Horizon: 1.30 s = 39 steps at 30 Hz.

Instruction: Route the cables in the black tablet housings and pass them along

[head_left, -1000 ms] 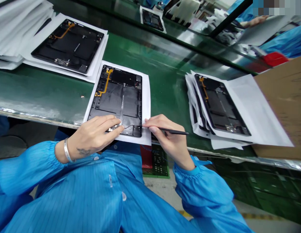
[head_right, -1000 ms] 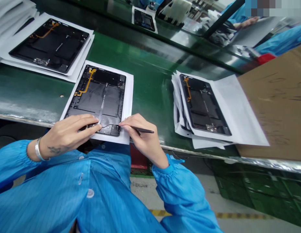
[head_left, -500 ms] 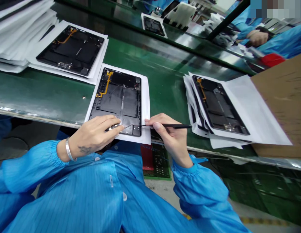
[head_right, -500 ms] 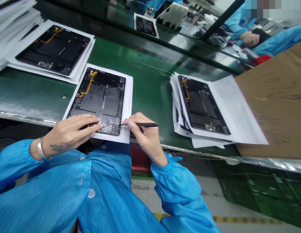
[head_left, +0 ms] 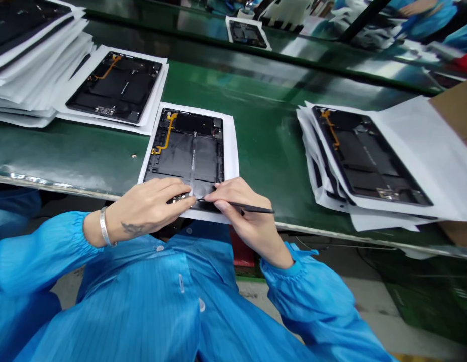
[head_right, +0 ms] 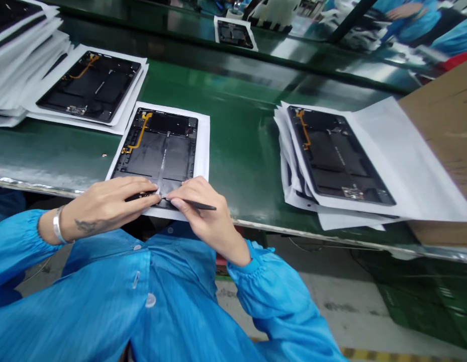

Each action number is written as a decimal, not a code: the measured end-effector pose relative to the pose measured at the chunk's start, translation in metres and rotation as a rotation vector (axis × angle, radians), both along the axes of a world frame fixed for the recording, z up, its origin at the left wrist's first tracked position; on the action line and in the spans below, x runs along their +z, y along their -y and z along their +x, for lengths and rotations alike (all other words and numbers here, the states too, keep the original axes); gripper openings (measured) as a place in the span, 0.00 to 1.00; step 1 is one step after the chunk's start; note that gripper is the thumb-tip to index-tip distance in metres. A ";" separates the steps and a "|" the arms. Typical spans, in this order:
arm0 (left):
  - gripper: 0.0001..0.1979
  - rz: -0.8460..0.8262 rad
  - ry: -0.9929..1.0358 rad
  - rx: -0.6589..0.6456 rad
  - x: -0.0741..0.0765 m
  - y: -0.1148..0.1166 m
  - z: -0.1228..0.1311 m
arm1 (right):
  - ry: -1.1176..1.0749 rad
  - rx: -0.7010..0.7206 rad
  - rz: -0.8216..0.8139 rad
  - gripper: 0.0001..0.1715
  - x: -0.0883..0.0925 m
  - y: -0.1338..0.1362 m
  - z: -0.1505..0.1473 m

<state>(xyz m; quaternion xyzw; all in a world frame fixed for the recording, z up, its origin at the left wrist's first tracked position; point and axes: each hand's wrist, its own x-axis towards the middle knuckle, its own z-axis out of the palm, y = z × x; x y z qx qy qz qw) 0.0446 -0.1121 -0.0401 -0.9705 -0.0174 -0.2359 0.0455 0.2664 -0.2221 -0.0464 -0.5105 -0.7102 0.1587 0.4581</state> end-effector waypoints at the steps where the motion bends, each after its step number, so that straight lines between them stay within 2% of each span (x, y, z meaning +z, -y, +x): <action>1: 0.10 0.011 -0.012 -0.001 0.001 0.000 0.001 | 0.007 0.013 0.006 0.09 0.000 0.000 0.000; 5: 0.11 0.066 -0.070 -0.003 0.008 -0.001 0.004 | 0.029 0.051 0.034 0.09 -0.001 0.000 0.000; 9: 0.13 0.086 -0.095 -0.038 0.012 0.002 0.005 | -0.007 0.010 -0.007 0.10 -0.002 -0.001 -0.001; 11: 0.12 0.070 -0.071 -0.013 0.008 0.004 0.003 | -0.082 -0.037 -0.003 0.12 -0.004 0.001 0.000; 14: 0.12 0.032 0.004 0.041 -0.005 0.009 -0.001 | -0.186 -0.180 0.082 0.18 -0.005 0.005 0.005; 17: 0.16 -0.019 0.065 0.063 -0.017 0.012 -0.005 | -0.156 -0.273 0.112 0.17 -0.006 0.011 0.011; 23: 0.14 -0.013 0.103 0.094 -0.022 0.015 -0.003 | -0.057 -0.197 0.015 0.12 -0.005 0.014 0.013; 30: 0.13 -0.020 0.111 0.108 -0.020 0.016 -0.002 | -0.050 -0.197 -0.003 0.12 -0.003 0.014 0.014; 39: 0.12 -0.049 0.106 0.109 -0.019 0.016 -0.001 | -0.112 -0.289 -0.042 0.16 -0.006 0.013 0.014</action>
